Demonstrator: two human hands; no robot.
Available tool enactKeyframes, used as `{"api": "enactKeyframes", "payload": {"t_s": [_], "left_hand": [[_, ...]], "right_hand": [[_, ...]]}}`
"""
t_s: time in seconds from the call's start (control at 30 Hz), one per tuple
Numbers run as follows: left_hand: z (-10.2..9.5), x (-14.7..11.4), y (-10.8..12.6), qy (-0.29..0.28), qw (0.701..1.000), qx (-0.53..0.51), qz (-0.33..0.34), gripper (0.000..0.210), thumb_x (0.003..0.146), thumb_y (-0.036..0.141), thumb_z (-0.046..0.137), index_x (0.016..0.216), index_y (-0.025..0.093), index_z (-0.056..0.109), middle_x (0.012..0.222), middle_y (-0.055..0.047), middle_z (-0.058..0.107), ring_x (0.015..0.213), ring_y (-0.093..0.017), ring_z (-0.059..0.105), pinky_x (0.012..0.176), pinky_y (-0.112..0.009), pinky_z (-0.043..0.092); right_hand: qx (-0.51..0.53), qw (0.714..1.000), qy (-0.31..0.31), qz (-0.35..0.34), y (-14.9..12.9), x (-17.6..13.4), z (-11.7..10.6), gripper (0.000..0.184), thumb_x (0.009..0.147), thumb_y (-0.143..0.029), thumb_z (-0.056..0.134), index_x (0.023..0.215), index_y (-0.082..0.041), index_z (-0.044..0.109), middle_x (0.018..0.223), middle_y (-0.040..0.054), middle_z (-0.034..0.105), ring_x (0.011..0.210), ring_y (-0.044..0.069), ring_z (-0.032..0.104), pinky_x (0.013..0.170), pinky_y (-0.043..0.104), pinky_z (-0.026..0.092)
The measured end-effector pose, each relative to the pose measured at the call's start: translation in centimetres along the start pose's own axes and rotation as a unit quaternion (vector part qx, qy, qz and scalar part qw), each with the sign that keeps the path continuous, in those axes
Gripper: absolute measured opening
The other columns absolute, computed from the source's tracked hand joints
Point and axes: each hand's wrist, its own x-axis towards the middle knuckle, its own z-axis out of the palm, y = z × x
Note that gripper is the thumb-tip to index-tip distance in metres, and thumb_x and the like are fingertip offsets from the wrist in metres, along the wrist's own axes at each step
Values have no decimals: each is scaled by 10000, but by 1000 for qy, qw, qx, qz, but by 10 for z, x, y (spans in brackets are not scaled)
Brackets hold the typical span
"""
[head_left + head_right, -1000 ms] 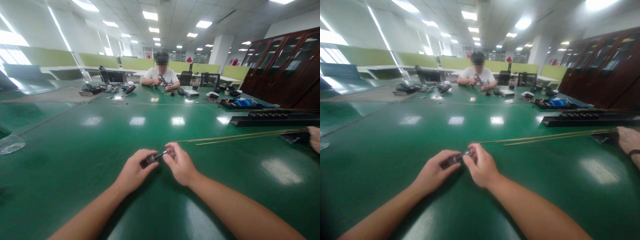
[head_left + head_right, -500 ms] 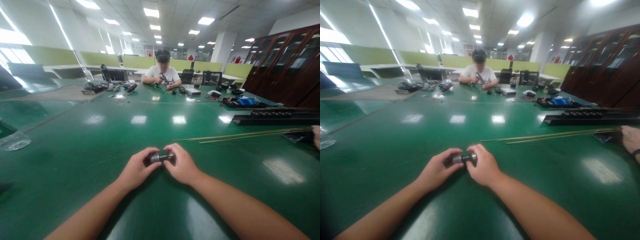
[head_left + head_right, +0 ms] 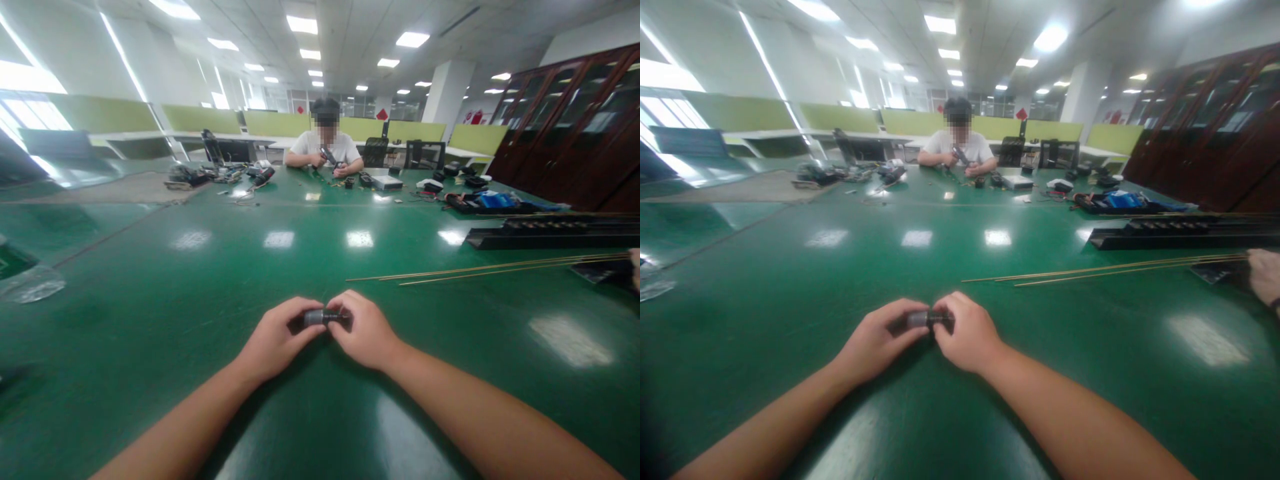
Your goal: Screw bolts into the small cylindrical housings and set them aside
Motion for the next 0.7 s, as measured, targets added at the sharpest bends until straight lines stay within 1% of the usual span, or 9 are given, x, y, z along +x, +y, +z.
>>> {"api": "enactKeyframes", "payload": {"t_s": [0.17, 0.47, 0.7], "left_hand": [[0, -1, 0, 5, 1000, 3, -1, 248, 866, 342, 664, 1091, 238, 679, 1046, -32, 713, 958, -196, 661, 873, -318, 517], [0, 0, 2, -10, 1000, 1, 13, 227, 879, 337, 656, 1090, 253, 673, 1049, -23, 711, 960, -189, 659, 867, -301, 517], [1, -1, 2, -7, 1000, 8, 6, 251, 880, 374, 653, 1091, 239, 679, 1044, -38, 720, 947, -200, 670, 866, -316, 532]], "right_hand": [[2, 1000, -7, -7, -1, -1, 0, 139, 824, -170, 628, 950, -209, 671, 913, 28, 663, 848, 185, 620, 770, 298, 482], [15, 999, -23, -18, 0, 1, -2, 116, 803, -154, 645, 900, -200, 688, 884, 34, 682, 810, 181, 623, 741, 287, 482], [19, 999, -21, -18, 1, 2, -2, 113, 792, -156, 657, 891, -198, 690, 867, 31, 687, 794, 179, 623, 719, 282, 475]]}}
